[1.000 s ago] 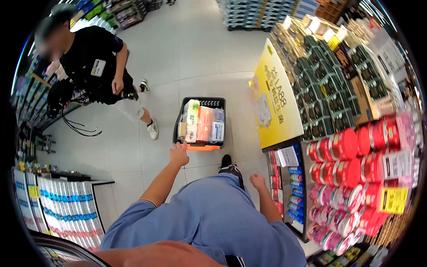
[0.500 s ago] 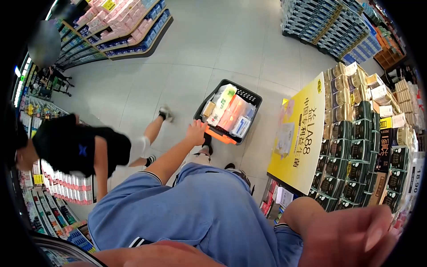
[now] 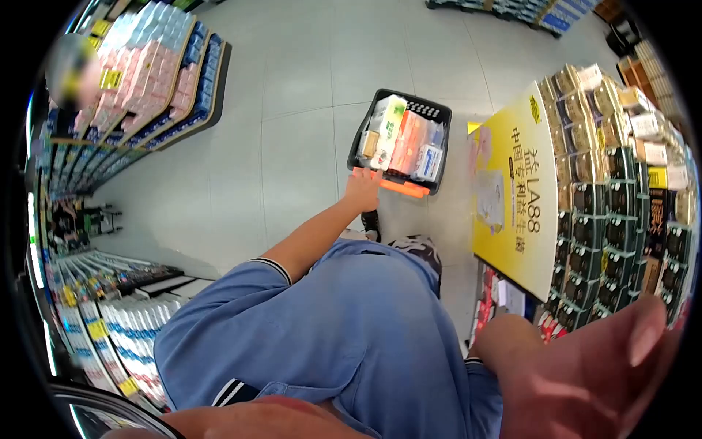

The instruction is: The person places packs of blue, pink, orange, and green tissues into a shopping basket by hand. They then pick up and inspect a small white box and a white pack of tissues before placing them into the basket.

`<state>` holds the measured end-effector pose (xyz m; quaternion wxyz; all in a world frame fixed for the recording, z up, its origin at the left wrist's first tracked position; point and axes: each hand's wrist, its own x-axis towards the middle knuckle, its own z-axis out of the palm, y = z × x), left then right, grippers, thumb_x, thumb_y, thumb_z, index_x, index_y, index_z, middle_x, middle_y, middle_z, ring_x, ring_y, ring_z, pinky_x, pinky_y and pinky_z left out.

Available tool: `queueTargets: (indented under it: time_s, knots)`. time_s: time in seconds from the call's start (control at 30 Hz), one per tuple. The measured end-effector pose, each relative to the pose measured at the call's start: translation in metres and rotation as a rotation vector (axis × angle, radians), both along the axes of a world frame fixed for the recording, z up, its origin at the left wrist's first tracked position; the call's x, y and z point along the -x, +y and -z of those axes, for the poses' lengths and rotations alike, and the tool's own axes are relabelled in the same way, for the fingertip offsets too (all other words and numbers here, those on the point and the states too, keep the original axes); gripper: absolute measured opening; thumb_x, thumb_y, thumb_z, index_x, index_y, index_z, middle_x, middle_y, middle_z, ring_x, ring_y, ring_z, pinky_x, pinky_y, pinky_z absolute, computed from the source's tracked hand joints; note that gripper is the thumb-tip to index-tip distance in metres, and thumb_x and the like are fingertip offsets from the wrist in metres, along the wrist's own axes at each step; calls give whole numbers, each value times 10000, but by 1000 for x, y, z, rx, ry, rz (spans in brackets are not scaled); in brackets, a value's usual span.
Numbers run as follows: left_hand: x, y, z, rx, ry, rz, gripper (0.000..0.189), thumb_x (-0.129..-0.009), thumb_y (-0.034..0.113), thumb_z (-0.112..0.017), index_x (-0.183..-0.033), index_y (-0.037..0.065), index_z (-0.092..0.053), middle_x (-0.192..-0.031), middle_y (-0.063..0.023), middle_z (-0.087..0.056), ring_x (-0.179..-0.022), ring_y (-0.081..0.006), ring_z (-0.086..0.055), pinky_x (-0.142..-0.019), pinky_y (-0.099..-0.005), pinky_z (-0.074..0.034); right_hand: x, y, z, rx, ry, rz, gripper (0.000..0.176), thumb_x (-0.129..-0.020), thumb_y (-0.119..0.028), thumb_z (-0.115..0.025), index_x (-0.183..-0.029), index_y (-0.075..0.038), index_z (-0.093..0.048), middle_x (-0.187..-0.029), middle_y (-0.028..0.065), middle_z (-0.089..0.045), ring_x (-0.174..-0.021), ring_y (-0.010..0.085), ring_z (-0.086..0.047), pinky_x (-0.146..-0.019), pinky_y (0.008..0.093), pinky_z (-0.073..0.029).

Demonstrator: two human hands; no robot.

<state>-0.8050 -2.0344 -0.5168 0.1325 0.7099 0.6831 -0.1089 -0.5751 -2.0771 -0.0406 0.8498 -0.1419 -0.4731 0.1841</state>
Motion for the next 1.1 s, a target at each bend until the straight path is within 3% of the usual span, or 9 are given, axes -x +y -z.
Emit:
queueTargets:
  time_s: [0.1, 0.37, 0.57, 0.7, 0.87, 1.1]
  knots:
    - [0, 34, 4, -42, 23, 66, 828, -692, 324, -730, -1393, 91, -356, -1221, -197, -486, -1154, -368, -486, -873, -467, -455, -23, 12, -1, -12, -214, 23, 207, -757, -366, -606, -799, -168, -568, -799, -37, -532, -774, 136, -424, -762, 377, -315]
    - [17, 113, -6, 16, 41, 165, 872, -712, 358, -717, -1437, 99, -308, -1216, -168, -479, -1093, -340, -496, -874, -446, -460, -37, 28, -10, 53, -433, 193, 236, -860, -385, -507, -952, -168, -506, -863, -15, -506, -924, 164, -409, -849, 440, -323]
    - [21, 158, -41, 103, 42, 143, 834, -727, 333, -713, -1432, 129, -317, -1233, -163, -474, -1130, -329, -494, -898, -454, -459, -79, 80, -7, -277, -513, 671, 267, -937, -400, -433, -1067, -168, -459, -912, 2, -487, -1036, 184, -398, -914, 486, -328]
    - [26, 192, -32, 111, 97, 144, 823, -758, 367, -709, -1441, 146, -306, -1291, -166, -440, -1189, -332, -467, -915, -465, -456, -107, 105, -7, -462, -601, 1018, 290, -989, -409, -383, -1143, -168, -428, -944, 13, -474, -1112, 198, -390, -957, 517, -332]
    - [22, 232, -39, 94, 136, 140, 836, -772, 361, -682, -1473, 150, -281, -1349, -167, -420, -1214, -327, -439, -911, -451, -447, -132, 185, -44, -796, -485, 924, 269, -907, -351, -402, -860, -101, -489, -768, 75, -517, -846, 223, -464, -800, 481, -404]
    - [21, 285, -42, 118, 180, 153, 852, -778, 368, -679, -1486, 151, -258, -1322, -154, -432, -1208, -307, -449, -906, -429, -450, -130, 261, -64, -969, -403, 787, 444, -791, -269, -428, -465, -7, -575, -521, 161, -578, -475, 257, -568, -580, 430, -504]
